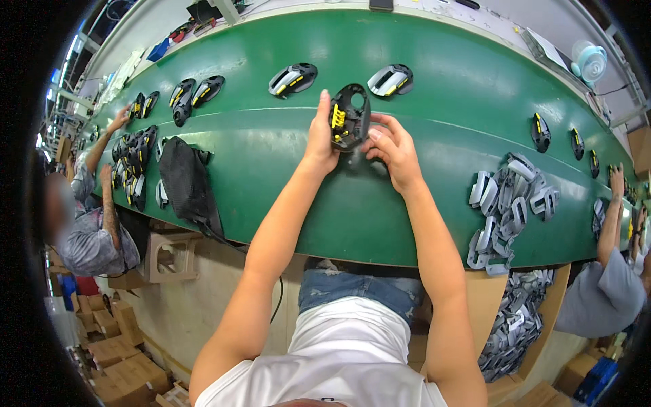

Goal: Assembling plastic casings and internal components for electronic devices on a factory line.

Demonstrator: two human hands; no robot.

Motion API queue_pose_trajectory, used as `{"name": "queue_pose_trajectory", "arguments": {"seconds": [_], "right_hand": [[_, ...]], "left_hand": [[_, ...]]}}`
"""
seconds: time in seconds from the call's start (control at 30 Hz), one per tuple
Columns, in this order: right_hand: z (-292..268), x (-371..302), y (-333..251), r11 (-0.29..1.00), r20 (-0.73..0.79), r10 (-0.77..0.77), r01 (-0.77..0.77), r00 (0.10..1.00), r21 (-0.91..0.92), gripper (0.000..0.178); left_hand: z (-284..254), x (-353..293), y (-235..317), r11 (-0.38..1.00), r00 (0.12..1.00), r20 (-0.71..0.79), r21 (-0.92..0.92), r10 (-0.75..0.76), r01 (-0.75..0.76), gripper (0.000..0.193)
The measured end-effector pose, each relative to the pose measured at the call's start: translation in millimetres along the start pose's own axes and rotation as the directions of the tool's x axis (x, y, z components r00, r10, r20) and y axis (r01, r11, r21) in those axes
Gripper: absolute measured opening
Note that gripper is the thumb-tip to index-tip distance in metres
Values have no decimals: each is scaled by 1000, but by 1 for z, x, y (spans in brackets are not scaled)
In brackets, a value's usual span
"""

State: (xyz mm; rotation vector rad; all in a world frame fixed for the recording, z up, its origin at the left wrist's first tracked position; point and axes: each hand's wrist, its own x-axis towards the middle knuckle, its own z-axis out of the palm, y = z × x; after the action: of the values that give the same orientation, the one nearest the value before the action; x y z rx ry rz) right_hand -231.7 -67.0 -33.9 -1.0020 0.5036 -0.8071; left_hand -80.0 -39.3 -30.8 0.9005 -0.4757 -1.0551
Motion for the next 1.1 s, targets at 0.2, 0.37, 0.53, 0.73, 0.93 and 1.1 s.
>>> {"name": "queue_pose_trajectory", "arguments": {"seconds": [0.2, 0.37, 0.53, 0.73, 0.93, 1.1], "right_hand": [[-6, -2, -4, 997, 72, -55, 50, 996, 62, 34], [-8, 1, -1, 997, 95, -27, 20, 995, 74, 31], [-5, 0, 0, 999, 98, 24, -26, 995, 25, 29], [-7, 1, 3, 999, 105, 50, -52, 993, 11, 28], [-7, 2, 2, 999, 92, 44, -42, 995, -23, 29], [-4, -1, 1, 1000, 79, 25, -24, 997, -18, 28]], "left_hand": [[-16, 6, 28, 889, 903, 354, -292, -243, 354, 71], [-17, 4, 53, 772, 873, 479, -521, -88, 364, 62], [-24, 1, 52, 791, 959, 271, -568, -83, 229, 47], [-29, 10, 49, 731, 949, 293, -622, -116, 281, 55], [-26, 7, 52, 719, 965, 263, -667, -20, 197, 67], [-25, 10, 33, 931, 970, 243, -358, 13, 77, 56]]}}
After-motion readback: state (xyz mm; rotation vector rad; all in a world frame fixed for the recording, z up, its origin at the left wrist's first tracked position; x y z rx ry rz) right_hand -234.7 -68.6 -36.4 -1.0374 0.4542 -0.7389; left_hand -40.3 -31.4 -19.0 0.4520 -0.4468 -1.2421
